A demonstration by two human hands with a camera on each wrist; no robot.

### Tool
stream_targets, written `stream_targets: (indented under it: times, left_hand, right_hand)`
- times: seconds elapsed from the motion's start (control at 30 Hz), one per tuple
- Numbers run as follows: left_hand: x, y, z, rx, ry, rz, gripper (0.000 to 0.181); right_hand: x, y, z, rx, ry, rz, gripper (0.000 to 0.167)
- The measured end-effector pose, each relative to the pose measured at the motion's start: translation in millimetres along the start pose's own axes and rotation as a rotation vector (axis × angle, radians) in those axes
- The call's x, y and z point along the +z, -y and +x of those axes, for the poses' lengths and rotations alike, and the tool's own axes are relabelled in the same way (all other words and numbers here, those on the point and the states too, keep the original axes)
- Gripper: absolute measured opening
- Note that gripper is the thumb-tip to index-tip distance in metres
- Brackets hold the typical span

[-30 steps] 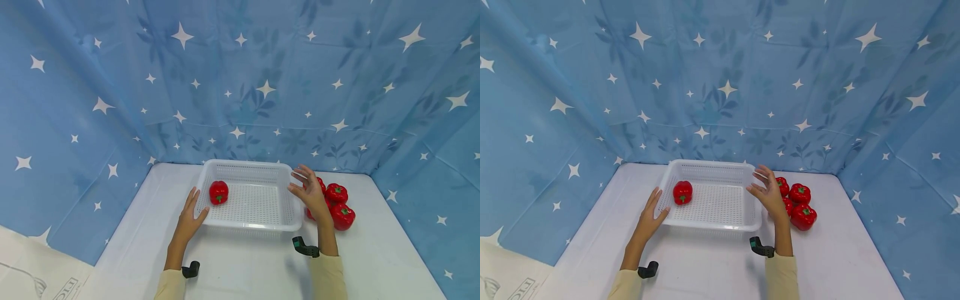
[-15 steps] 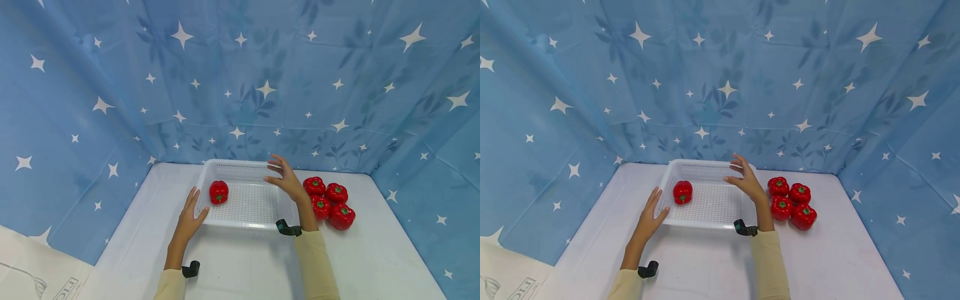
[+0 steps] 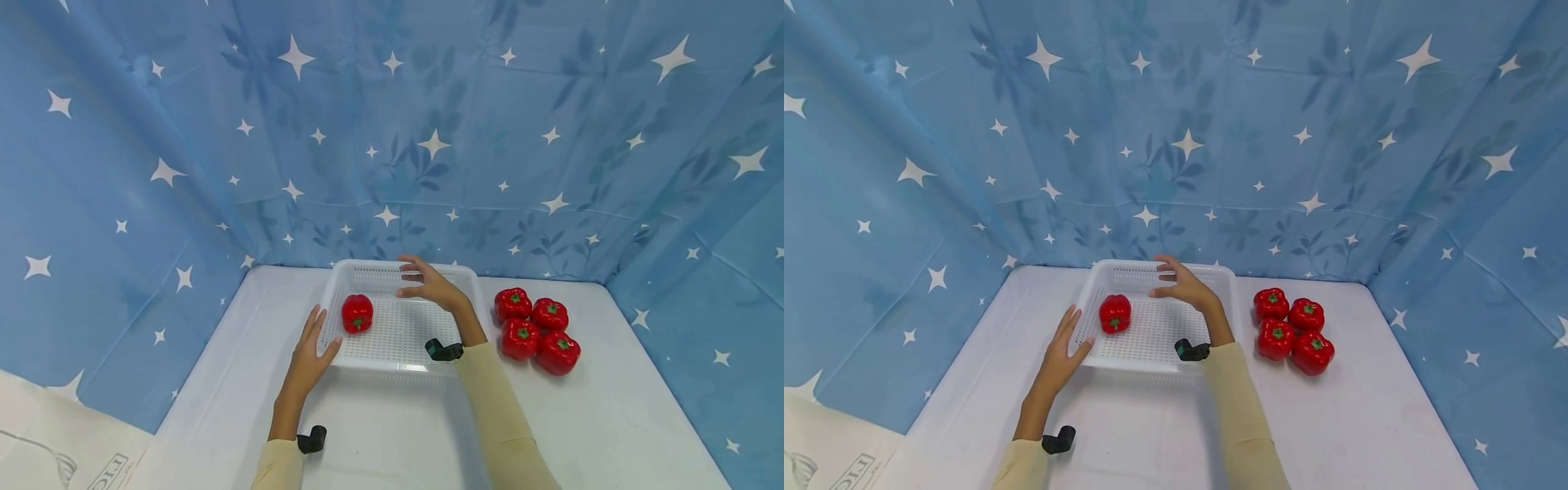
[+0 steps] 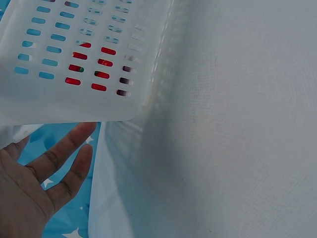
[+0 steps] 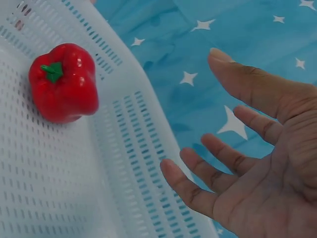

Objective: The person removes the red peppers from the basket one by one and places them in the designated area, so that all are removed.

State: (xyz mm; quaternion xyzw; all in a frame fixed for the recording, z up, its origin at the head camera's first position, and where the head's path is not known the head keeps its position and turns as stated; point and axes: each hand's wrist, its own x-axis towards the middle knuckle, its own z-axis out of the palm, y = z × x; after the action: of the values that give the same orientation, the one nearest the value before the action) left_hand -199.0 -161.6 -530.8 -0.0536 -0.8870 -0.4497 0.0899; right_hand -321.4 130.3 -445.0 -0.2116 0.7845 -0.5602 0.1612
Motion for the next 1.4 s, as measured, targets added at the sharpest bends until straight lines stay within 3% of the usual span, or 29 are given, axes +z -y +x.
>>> stream_targets:
  times: [0.4, 0.9, 1.4]
  left_hand:
    - [0.1, 0.5, 1.1, -0.005, 0.001, -0.007, 0.072]
    - [0.9, 0.8, 1.2, -0.007, -0.004, -0.015, 0.073]
    - [0.3, -0.4, 1.6, 0.020, -0.015, -0.002, 0.069]
  right_hand:
    - [22, -15, 28.2, 0.105, 0.176, 0.000, 0.077]
    - [48, -27, 43.0, 0.238, 0.296, -0.006, 0.084]
    - [74, -30, 55.1, 0.261, 0.294, -0.076, 0.098]
